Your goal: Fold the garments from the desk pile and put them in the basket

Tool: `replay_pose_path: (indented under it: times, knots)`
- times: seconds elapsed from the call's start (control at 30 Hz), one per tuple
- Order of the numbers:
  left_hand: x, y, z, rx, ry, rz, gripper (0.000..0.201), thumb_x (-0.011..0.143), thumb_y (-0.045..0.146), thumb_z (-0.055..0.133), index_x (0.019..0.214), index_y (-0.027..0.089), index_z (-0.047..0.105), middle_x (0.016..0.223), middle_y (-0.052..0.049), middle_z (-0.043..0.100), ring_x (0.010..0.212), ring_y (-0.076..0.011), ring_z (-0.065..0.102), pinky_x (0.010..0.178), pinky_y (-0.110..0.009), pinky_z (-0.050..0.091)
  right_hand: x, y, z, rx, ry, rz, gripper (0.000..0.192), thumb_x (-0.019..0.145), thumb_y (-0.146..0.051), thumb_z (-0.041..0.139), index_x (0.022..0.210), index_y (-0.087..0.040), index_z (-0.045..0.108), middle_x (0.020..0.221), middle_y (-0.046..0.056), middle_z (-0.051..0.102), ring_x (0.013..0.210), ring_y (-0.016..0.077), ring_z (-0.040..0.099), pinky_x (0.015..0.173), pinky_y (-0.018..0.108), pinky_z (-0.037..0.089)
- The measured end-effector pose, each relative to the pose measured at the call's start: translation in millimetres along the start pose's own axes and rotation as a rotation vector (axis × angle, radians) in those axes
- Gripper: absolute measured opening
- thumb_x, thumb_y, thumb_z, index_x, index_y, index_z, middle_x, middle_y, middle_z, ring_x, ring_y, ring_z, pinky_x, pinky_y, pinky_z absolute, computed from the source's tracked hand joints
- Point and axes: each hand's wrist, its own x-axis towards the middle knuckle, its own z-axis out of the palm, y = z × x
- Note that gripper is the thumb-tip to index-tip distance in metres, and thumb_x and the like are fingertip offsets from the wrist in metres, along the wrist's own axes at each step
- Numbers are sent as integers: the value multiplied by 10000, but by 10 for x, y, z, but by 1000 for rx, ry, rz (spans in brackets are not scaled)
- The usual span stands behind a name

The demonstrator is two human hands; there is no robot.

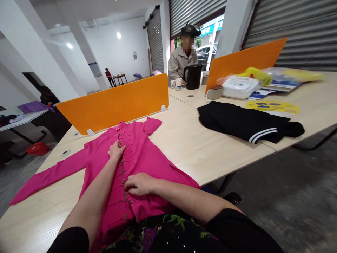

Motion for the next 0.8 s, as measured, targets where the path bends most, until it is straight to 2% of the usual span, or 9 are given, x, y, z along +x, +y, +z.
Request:
replay_pose_path:
  times: [0.1,0.23,0.33,0.4,0.5,0.57,0.6,0.7,0.8]
  knots:
    - [-26,52,12,74,37,60,429,870,436,426,1261,307,547,1220,-82,611,1162,-285,507,897,-481,445,10,-24,6,-67,-12,2,243,855,-205,569,1075,-200,672,1013,34,656,890,153,593,716,235,427]
    - [-126,73,12,180,100,146,432,924,324,292,1230,246,588,1390,-127,466,1332,-315,321,1039,-588,276,-105,-139,17,-196,11,-12,247,880,-221,529,1096,-206,648,990,50,638,808,155,572,655,253,394]
    - [-197,60,-12,229,126,229,452,926,286,272,1282,238,547,1490,-99,356,1388,-290,238,1096,-569,207,-382,-167,-27,-226,148,-13,248,904,-228,495,1116,-202,621,994,63,630,857,172,555,716,281,383]
    - [-224,39,-17,245,122,319,472,935,325,259,1340,248,489,1527,-69,302,1414,-257,196,1118,-519,218,-664,-107,-96,-238,344,125,247,919,-210,460,1116,-182,606,1033,84,625,942,192,537,796,311,373]
    - [-235,-1,19,247,-31,401,544,934,462,234,1421,268,379,1555,-41,245,1434,-263,152,1117,-532,234,-1157,55,-200,-332,594,546,232,930,-233,437,1050,-136,611,1017,123,612,970,230,520,833,347,366]
    - [-226,-20,58,249,-153,381,603,919,534,214,1461,282,297,1561,-35,227,1432,-295,152,1108,-583,215,-1457,140,-215,-409,595,764,220,923,-282,458,948,-136,621,937,119,604,916,241,524,793,344,376]
    - [-217,-25,74,251,-192,364,623,913,553,202,1473,286,266,1563,-34,223,1431,-308,153,1104,-602,202,-1583,163,-199,-436,555,816,217,921,-288,458,892,-144,617,892,109,599,880,238,528,768,335,379]
    - [-188,-23,96,247,-236,340,647,906,570,178,1487,287,224,1573,-31,187,1433,-332,126,1099,-628,175,-1849,162,-103,-430,486,852,242,933,-245,396,802,-170,585,815,80,593,810,211,545,720,301,381]
    - [-171,-19,94,234,-239,333,653,900,583,173,1487,302,217,1576,-18,174,1432,-341,122,1094,-635,176,-1989,126,-50,-351,554,962,256,932,-252,372,784,-193,572,799,57,612,764,188,573,671,278,380]
